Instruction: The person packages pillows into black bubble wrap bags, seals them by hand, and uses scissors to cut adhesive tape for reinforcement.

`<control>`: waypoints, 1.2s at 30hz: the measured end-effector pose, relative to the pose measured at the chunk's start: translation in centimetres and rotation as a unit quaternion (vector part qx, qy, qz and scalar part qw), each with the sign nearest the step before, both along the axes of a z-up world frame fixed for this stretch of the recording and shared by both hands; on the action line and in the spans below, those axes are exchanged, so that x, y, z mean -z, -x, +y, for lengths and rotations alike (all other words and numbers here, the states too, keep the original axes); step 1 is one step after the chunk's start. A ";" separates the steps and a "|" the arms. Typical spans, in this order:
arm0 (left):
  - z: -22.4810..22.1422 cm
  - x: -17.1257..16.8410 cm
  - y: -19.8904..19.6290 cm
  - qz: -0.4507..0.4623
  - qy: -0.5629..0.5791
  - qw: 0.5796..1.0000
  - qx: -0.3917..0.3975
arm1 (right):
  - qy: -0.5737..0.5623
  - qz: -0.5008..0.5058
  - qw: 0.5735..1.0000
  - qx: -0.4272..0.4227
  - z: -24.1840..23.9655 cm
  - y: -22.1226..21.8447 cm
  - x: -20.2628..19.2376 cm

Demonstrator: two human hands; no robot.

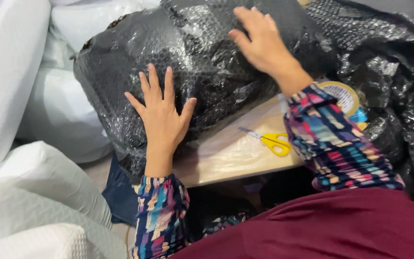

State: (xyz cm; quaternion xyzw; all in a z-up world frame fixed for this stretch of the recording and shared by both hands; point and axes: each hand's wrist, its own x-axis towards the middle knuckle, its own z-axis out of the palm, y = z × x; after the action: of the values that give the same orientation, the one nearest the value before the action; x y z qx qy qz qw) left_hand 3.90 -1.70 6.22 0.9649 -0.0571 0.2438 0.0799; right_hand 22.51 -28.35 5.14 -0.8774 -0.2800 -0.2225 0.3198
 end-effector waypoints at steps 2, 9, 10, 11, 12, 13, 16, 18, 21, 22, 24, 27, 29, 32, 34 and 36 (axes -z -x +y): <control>2.0 -1.1 2.6 -0.045 0.025 0.998 -0.027 | -0.009 -0.054 0.998 0.003 -2.6 1.0 -0.2; 10.0 2.5 5.0 0.047 0.116 0.978 -0.167 | 0.069 0.097 0.988 0.095 -4.3 4.9 -0.5; 9.8 2.2 5.3 0.047 0.118 0.976 -0.174 | 0.071 0.097 0.989 0.088 -4.1 4.4 0.1; 9.5 2.0 5.4 0.061 0.195 0.970 -0.134 | 0.075 0.107 0.987 0.093 -4.1 3.9 0.5; 9.1 1.7 5.6 0.074 0.270 0.956 -0.093 | 0.079 0.117 0.985 0.097 -4.2 3.5 1.1; 9.3 1.4 5.8 0.075 0.271 0.955 -0.096 | 0.080 0.118 0.985 0.095 -4.3 3.8 1.1; 11.0 0.6 6.0 0.114 0.277 0.950 -0.086 | 0.067 0.074 0.991 0.092 -4.9 5.0 1.5; 13.3 1.5 5.9 0.094 0.381 0.917 -0.069 | -0.124 -0.160 0.979 0.017 -5.8 7.1 3.6; 16.4 4.9 4.7 0.112 0.484 0.858 -0.132 | -0.443 0.180 0.878 -0.015 -5.7 11.3 8.3; 16.1 5.0 4.7 0.108 0.487 0.856 -0.137 | -0.440 0.182 0.879 -0.020 -6.1 12.1 8.9; 15.4 5.5 4.6 0.158 0.566 0.801 -0.113 | -0.614 0.361 0.702 0.019 -7.0 13.6 10.3; 14.6 3.9 4.9 0.168 0.657 0.727 -0.102 | -0.635 0.453 0.623 0.057 -8.6 12.3 12.2; 15.2 5.2 3.9 0.143 0.687 0.708 -0.081 | -0.632 0.474 0.612 0.050 -8.2 13.0 11.6; 15.0 5.1 4.3 0.105 0.723 0.682 -0.037 | -0.632 0.498 0.593 0.009 -6.8 12.8 10.9; 14.1 4.1 5.1 0.092 0.730 0.678 -0.012 | -0.639 0.499 0.585 -0.025 -5.1 13.0 9.2; 13.0 2.9 6.5 0.107 0.734 0.670 -0.029 | -0.729 0.457 0.506 -0.064 -2.7 14.1 6.3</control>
State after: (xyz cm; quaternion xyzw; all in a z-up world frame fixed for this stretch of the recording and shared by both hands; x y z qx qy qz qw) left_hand -2.55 11.29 3.35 0.6157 0.1775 0.1042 0.7606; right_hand 8.45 -31.06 -1.16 -0.2944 0.1108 0.1053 0.9434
